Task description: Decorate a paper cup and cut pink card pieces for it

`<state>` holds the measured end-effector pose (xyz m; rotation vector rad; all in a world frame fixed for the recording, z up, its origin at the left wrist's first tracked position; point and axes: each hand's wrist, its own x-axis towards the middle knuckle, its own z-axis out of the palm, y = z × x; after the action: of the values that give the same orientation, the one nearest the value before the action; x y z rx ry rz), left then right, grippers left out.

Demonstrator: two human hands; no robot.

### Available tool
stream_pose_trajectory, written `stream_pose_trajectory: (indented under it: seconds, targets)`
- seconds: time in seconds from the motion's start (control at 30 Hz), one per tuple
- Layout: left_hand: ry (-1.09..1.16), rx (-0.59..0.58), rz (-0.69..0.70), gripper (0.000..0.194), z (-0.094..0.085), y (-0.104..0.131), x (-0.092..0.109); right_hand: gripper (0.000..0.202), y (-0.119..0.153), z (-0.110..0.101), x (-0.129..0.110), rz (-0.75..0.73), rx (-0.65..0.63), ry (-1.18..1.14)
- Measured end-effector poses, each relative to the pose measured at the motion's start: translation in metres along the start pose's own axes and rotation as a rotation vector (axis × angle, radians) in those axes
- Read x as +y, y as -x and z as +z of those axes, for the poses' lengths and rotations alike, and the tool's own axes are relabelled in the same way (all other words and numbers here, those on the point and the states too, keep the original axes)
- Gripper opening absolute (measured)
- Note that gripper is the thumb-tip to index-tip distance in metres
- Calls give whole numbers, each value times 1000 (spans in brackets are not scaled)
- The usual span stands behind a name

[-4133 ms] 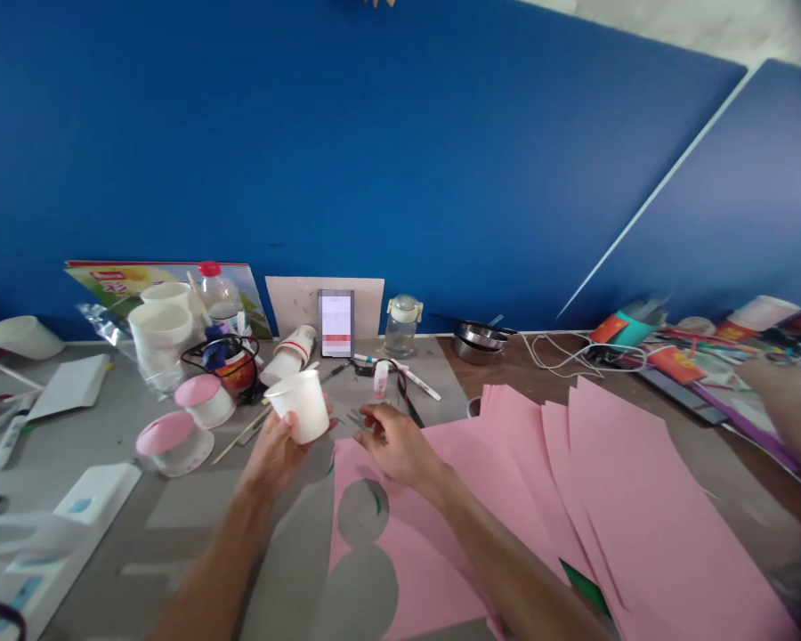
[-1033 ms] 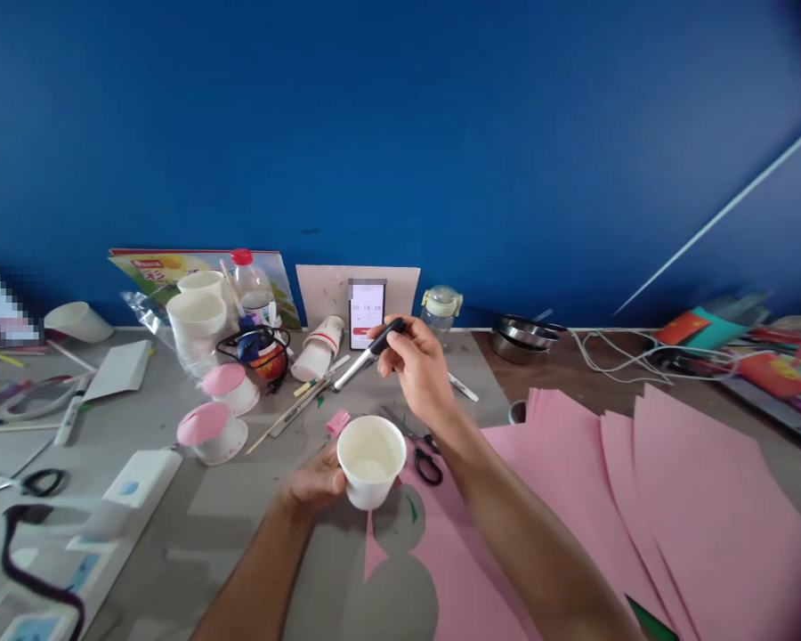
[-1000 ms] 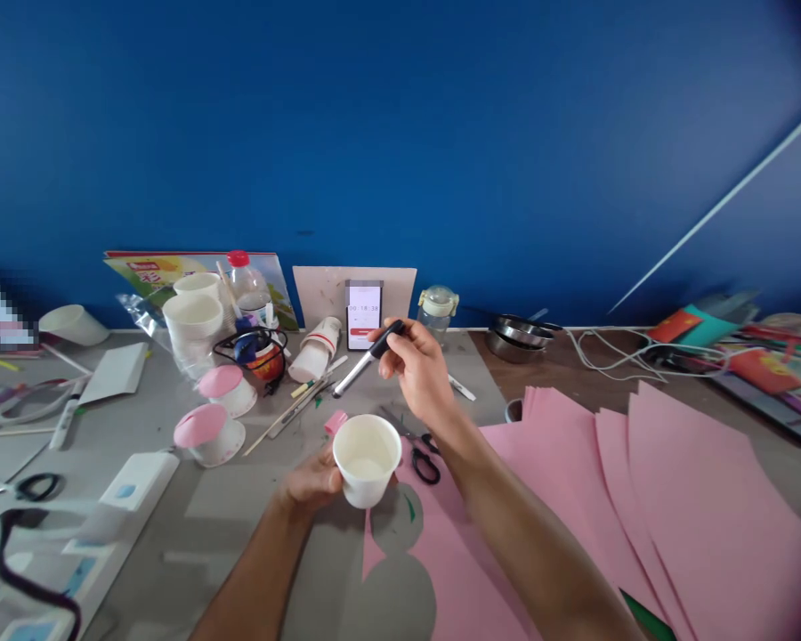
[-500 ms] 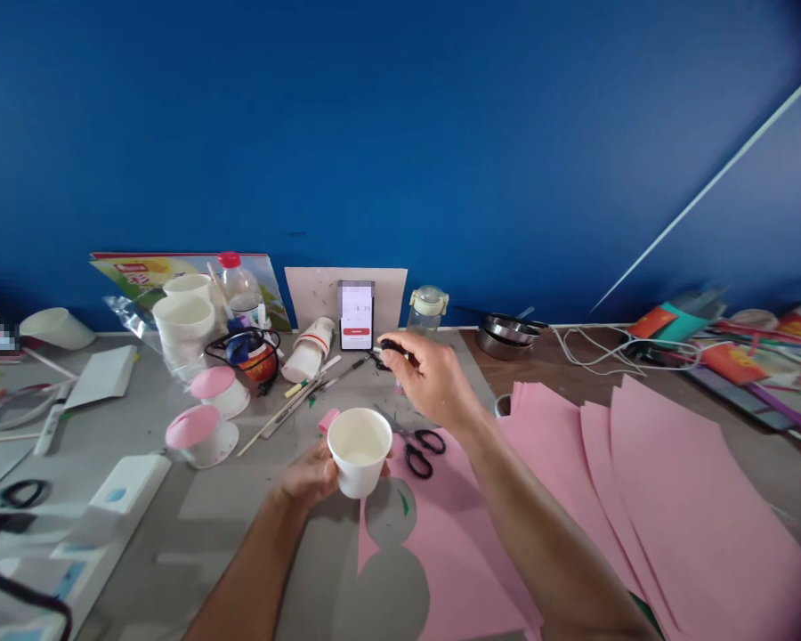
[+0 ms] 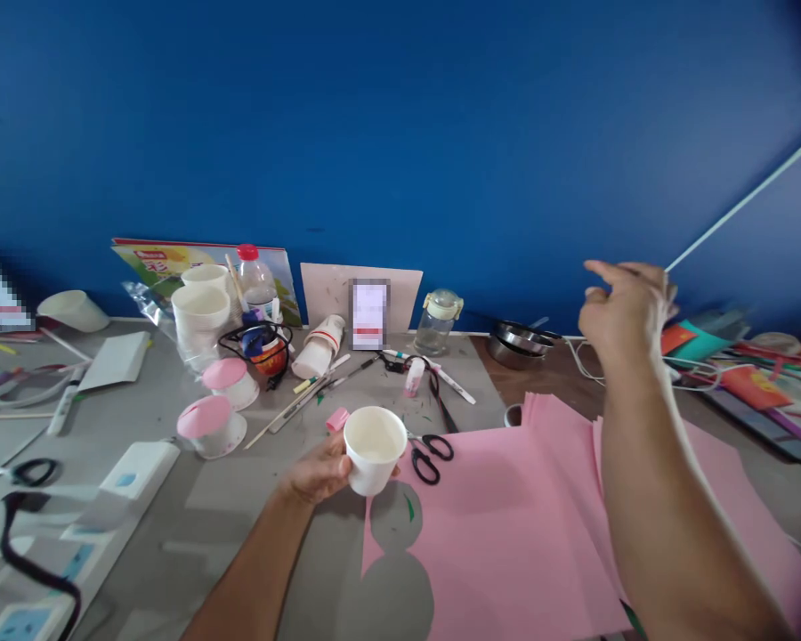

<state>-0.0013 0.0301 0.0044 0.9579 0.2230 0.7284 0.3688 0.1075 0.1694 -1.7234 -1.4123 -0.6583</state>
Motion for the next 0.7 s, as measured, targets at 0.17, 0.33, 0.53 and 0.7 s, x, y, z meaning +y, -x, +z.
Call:
stream_pose_trajectory:
  seconds: [0.17,0.33,0.53,0.7]
  targets:
    - [-9,42,49,70,-1,0,4,26,65,4,-70,-50,-524,-579]
    - [-1,88,124,73,-2,0,8,23,132,-5,-112,-272,-1335,-482]
    - [24,137,130,80,-2,-2,8,17,162,-8,-111,-407,-1364,16]
    - [9,147,104,79,1,-4,10,21,174,-2,-117,-385,-1362,119]
